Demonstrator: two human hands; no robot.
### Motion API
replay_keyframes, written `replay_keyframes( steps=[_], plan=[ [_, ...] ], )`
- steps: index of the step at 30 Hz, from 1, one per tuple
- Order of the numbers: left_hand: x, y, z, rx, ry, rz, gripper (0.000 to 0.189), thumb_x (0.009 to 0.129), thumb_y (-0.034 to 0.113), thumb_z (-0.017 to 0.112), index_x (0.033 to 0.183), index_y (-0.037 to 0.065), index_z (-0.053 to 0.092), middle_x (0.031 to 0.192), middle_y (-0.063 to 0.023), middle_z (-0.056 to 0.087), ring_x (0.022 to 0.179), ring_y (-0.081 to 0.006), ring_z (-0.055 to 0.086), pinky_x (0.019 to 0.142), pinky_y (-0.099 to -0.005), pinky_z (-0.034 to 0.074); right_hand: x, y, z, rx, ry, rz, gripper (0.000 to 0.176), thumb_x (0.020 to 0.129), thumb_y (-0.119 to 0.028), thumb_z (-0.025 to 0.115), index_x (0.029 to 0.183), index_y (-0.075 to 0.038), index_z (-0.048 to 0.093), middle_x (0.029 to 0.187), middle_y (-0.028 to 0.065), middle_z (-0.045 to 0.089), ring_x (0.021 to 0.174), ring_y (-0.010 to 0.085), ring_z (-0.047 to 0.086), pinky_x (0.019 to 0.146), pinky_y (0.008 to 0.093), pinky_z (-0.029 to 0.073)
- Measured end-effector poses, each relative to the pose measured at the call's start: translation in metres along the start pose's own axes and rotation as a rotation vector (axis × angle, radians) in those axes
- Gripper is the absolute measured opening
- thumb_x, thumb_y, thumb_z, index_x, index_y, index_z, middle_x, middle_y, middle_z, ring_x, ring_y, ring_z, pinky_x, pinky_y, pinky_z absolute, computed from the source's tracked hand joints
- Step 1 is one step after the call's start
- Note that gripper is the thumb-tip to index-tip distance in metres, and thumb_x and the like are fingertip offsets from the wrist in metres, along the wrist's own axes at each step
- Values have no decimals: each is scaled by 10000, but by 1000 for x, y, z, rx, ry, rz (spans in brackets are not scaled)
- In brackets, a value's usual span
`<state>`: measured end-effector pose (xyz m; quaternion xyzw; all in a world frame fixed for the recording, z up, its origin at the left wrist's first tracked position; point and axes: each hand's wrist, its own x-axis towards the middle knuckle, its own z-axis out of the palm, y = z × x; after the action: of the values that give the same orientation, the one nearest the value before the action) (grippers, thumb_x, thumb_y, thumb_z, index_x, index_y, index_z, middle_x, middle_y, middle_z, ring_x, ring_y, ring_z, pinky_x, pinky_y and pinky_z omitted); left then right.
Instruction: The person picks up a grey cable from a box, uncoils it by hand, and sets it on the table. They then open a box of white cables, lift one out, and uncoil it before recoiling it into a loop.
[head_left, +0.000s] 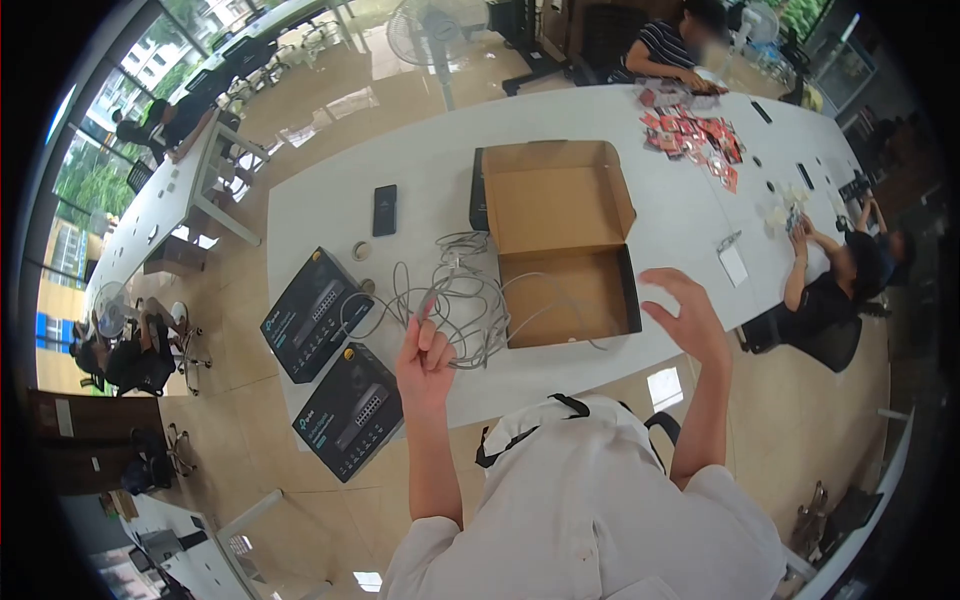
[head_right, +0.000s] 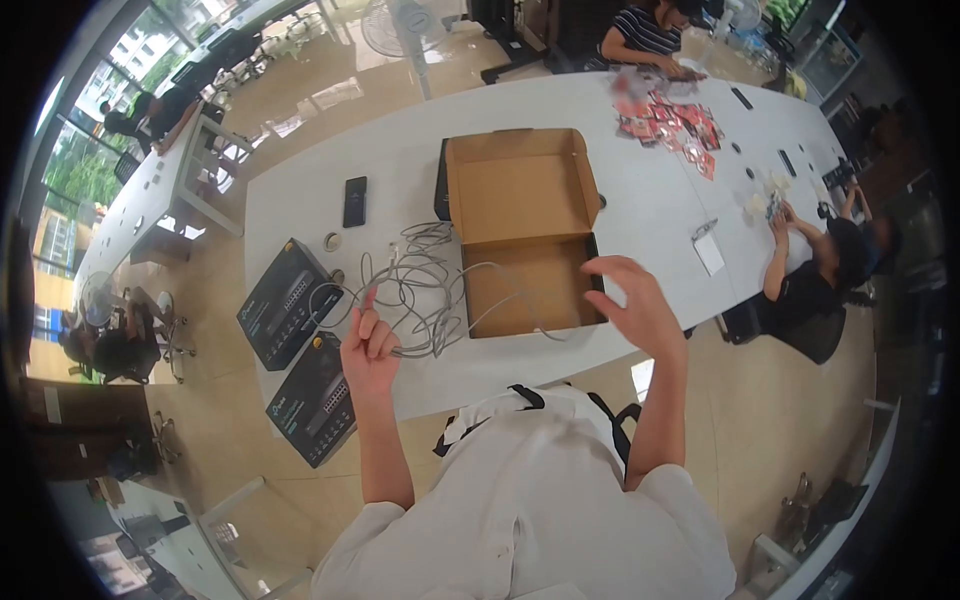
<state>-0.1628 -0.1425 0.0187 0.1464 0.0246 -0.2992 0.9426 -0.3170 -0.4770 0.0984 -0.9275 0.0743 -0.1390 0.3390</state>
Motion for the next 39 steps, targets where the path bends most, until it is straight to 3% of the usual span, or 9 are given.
replay_keyframes(
  steps=[1, 3, 6, 9, 13, 17, 23, 29, 39],
  plan=[
    [0, -4, -2, -15, -10, -37, 381, 1023, 218, 346, 1282, -37, 461, 668, 31, 421, 485, -62, 293, 452, -219, 238, 3, -10, 1, 190, -119, -60, 340, 815, -104, 668, 1133, -12, 586, 1084, 135, 631, 976, 314, 594, 827, 392, 474],
    [3, -12, -7, -75, -49, -97, 379, 1024, 218, 342, 1278, -36, 462, 681, 30, 447, 485, -66, 305, 451, -221, 247, 10, -32, 11, 206, -324, 20, 408, 814, -112, 664, 1197, -33, 548, 1143, 129, 608, 1026, 323, 578, 871, 400, 459],
    [3, -22, -9, -176, -107, -145, 356, 1025, 228, 336, 1231, -21, 485, 692, 28, 492, 472, -72, 322, 451, -227, 259, 16, -45, 48, 113, -377, -49, 378, 816, -125, 661, 1174, -45, 568, 1164, 124, 596, 1021, 320, 575, 861, 388, 462],
    [0, -26, -5, -201, -113, -170, 318, 1026, 242, 330, 1117, 5, 522, 662, 30, 501, 430, -76, 327, 437, -235, 264, 14, -37, 86, 217, -315, -73, 320, 830, -151, 649, 1136, -73, 601, 1145, 103, 616, 1017, 307, 572, 833, 382, 476],
    [-2, -32, -2, -296, -167, -261, 270, 1018, 263, 338, 952, 68, 512, 576, 45, 473, 371, -74, 346, 413, -240, 276, 9, -23, 115, 251, -356, -268, 303, 797, -125, 650, 1097, -105, 613, 1084, 90, 620, 1003, 307, 569, 854, 405, 454],
    [-4, -43, -6, -449, -233, -360, 252, 1009, 284, 359, 896, 97, 486, 582, 48, 498, 384, -79, 385, 414, -241, 300, 2, -21, 130, 131, -282, -311, 229, 728, -89, 652, 956, -96, 671, 933, 95, 643, 892, 304, 612, 752, 410, 489],
    [11, -62, 2, -463, -229, -510, 273, 1009, 294, 364, 906, 75, 489, 605, 26, 534, 390, -92, 406, 405, -242, 316, -14, -11, 133, 43, -272, -305, 106, 753, -113, 655, 859, -107, 646, 820, 55, 568, 794, 260, 595, 702, 399, 460],
    [41, -83, 7, -215, -230, -661, 326, 1027, 311, 325, 935, 53, 502, 602, 1, 522, 405, -97, 418, 402, -249, 329, -33, 7, 87, 192, -95, -140, 113, 707, -82, 678, 784, -63, 598, 826, 81, 562, 778, 286, 597, 662, 398, 474],
    [55, -114, 11, 464, -43, -694, 299, 1011, 321, 395, 935, 74, 544, 581, 15, 481, 423, -71, 343, 417, -219, 277, -60, 38, 44, 444, -190, 141, 150, 713, -98, 717, 791, -22, 613, 842, 92, 583, 790, 265, 610, 676, 384, 473]
  ],
)
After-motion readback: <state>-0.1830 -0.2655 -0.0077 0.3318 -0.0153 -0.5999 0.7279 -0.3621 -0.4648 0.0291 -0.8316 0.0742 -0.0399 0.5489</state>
